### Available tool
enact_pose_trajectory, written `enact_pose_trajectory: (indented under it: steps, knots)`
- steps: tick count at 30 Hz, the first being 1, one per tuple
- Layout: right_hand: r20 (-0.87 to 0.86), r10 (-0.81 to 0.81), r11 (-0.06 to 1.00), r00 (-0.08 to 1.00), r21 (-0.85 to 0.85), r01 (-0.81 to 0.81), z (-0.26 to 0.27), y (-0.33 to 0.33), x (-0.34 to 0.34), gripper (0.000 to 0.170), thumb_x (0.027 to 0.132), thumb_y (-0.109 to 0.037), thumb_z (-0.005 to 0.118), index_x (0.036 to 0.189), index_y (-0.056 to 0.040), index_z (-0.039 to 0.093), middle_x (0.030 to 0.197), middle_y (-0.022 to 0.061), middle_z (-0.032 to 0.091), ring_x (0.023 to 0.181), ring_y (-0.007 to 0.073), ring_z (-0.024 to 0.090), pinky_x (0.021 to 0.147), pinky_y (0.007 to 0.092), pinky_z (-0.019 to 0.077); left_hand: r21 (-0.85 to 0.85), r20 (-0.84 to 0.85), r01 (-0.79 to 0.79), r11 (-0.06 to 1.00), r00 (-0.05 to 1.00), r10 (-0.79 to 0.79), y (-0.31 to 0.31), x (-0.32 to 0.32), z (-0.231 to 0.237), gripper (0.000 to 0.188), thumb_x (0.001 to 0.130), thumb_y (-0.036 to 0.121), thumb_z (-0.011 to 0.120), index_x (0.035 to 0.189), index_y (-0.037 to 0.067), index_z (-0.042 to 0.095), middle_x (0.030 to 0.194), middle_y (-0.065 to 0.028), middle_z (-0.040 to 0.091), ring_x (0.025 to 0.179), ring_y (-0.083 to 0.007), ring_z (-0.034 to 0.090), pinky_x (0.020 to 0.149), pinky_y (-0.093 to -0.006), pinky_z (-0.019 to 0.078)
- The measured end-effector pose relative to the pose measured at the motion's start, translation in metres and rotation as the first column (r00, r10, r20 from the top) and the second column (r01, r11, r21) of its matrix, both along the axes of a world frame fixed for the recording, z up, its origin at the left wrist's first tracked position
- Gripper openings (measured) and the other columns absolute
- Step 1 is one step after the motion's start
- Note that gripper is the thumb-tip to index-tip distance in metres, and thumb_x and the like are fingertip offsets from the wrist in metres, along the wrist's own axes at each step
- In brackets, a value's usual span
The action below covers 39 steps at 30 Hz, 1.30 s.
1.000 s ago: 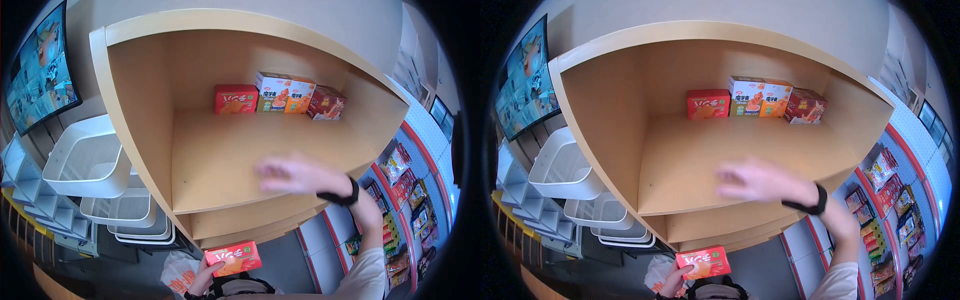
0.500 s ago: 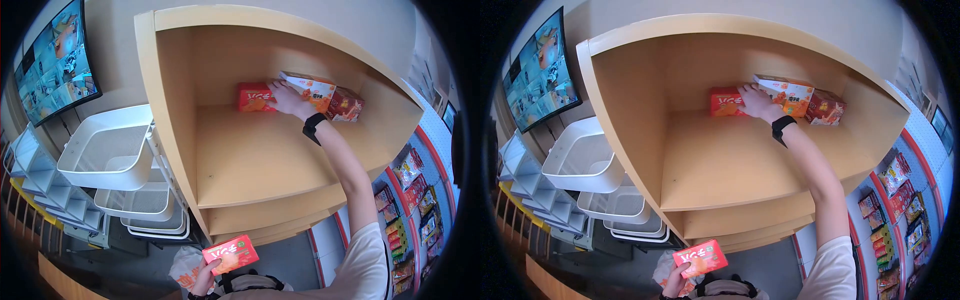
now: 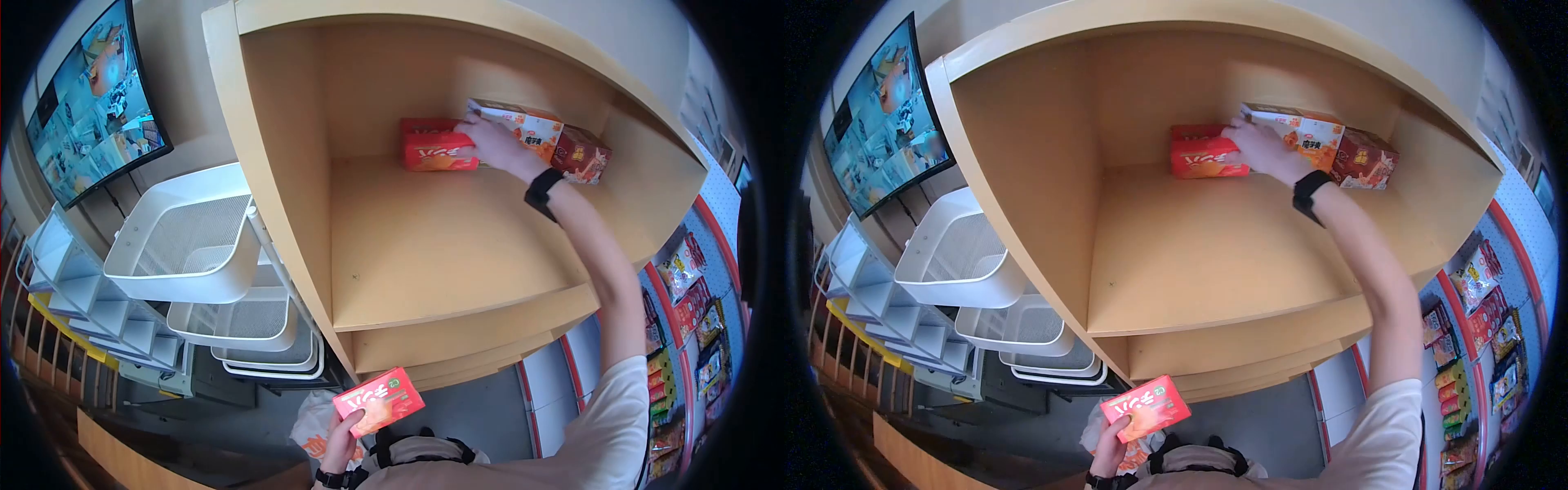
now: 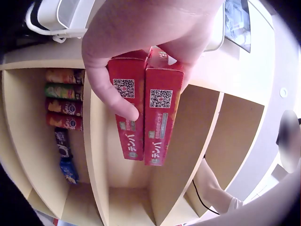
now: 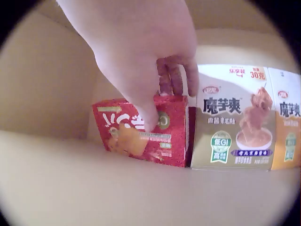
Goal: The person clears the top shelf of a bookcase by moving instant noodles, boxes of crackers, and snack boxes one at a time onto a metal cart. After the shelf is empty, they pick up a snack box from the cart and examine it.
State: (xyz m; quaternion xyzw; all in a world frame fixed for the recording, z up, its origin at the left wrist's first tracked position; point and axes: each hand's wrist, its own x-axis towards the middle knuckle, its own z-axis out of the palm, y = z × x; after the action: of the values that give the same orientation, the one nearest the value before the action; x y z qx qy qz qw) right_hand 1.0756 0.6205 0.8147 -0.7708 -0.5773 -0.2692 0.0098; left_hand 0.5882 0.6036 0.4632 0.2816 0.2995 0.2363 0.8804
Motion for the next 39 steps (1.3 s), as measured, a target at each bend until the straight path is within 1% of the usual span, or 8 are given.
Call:
enact_pose_trajectory:
  steps: [6,7,10,16,25,29,32,39]
  knots:
    - [-0.079,0.254,0.967,0.964,0.018,-0.253,0.052,-0.080,-0.053,0.041,0.085,-0.033,0.066,0.110,-0.0015,0.059,0.105,0.0162,0.062,0.099,0.0301,0.059,0.086,0.0392,0.0475,0.049,-0.002,0.073,0.996,0.997,-0.073,-0.003,0.020,0.005,0.046,0.085,0.005,0.062,0.127,0.000,0.044,0.119,-0.0095,0.057,0.111,-0.0190,0.056,0.095,-0.0325,0.0442]
    - [-0.297,0.221,0.974,0.929,0.014,-0.227,0.064,-0.101,-0.076,0.038,0.086,-0.032,0.065,0.106,-0.0006,0.060,0.099,0.0145,0.063,0.094,0.0254,0.060,0.082,0.0357,0.0476,0.061,0.013,0.093,0.994,0.996,-0.094,-0.007,0.025,0.007,0.046,0.085,0.006,0.062,0.127,0.001,0.044,0.119,-0.0088,0.057,0.112,-0.0184,0.055,0.095,-0.0322,0.0435]
    - [-0.662,0.207,0.977,0.721,0.094,-0.193,0.057,-0.158,-0.117,0.031,0.084,-0.025,0.068,0.100,0.0007,0.062,0.088,0.0060,0.065,0.081,0.0107,0.058,0.072,0.0259,0.0469,0.095,0.034,0.185,0.978,0.981,-0.189,-0.011,0.042,0.010,0.046,0.085,0.007,0.063,0.127,0.002,0.045,0.119,-0.0078,0.057,0.112,-0.0174,0.054,0.096,-0.0321,0.0427]
    - [-0.957,-0.009,0.970,0.289,-0.078,-0.230,-0.034,-0.242,-0.155,0.032,0.084,-0.021,0.070,0.108,-0.0007,0.062,0.098,0.0084,0.068,0.090,0.0156,0.063,0.080,0.0284,0.0493,0.095,0.061,0.372,0.923,0.924,-0.378,-0.030,0.082,0.043,0.048,0.091,0.015,0.060,0.132,0.002,0.041,0.124,-0.0077,0.055,0.115,-0.0162,0.053,0.099,-0.0320,0.0416]
    - [-0.982,-0.102,0.994,0.160,-0.106,-0.018,-0.164,-0.273,-0.165,0.035,0.086,-0.026,0.067,0.107,0.0014,0.063,0.096,0.0142,0.068,0.086,0.0197,0.065,0.077,0.0298,0.0503,0.161,0.085,0.473,0.866,0.868,-0.490,-0.060,0.116,0.055,0.056,0.093,0.016,0.057,0.141,0.005,0.030,0.134,-0.0075,0.047,0.123,-0.0163,0.047,0.103,-0.0330,0.0377]
    - [-0.961,0.026,1.000,0.274,0.024,-0.011,-0.187,-0.269,-0.173,0.033,0.087,-0.024,0.066,0.108,0.0014,0.062,0.096,0.0123,0.067,0.089,0.0188,0.064,0.078,0.0299,0.0504,0.192,0.076,0.455,0.870,0.877,-0.475,-0.068,0.111,0.039,0.054,0.095,0.021,0.054,0.140,0.004,0.030,0.133,-0.0085,0.048,0.121,-0.0186,0.049,0.100,-0.0348,0.0421]
    - [-0.962,0.219,0.975,-0.163,0.212,0.060,-0.214,-0.273,-0.169,0.045,0.089,-0.009,0.060,0.130,-0.0015,0.045,0.120,0.0083,0.054,0.109,0.0192,0.055,0.093,0.0315,0.0458,0.127,0.039,0.430,0.894,0.898,-0.438,-0.067,0.105,0.033,0.051,0.095,0.023,0.053,0.137,0.003,0.032,0.129,-0.0104,0.049,0.117,-0.0221,0.051,0.093,-0.0390,0.0493]
    - [-0.963,0.195,0.958,-0.188,0.228,-0.176,-0.270,-0.294,-0.175,0.065,0.095,-0.022,0.051,0.148,-0.0050,0.017,0.150,0.0152,0.023,0.138,0.0240,0.026,0.111,0.0393,0.0257,0.291,0.069,0.366,0.884,0.913,-0.401,-0.072,0.102,0.029,0.047,0.097,0.022,0.050,0.137,0.003,0.034,0.132,-0.0090,0.047,0.120,-0.0158,0.047,0.102,-0.0310,0.0383]
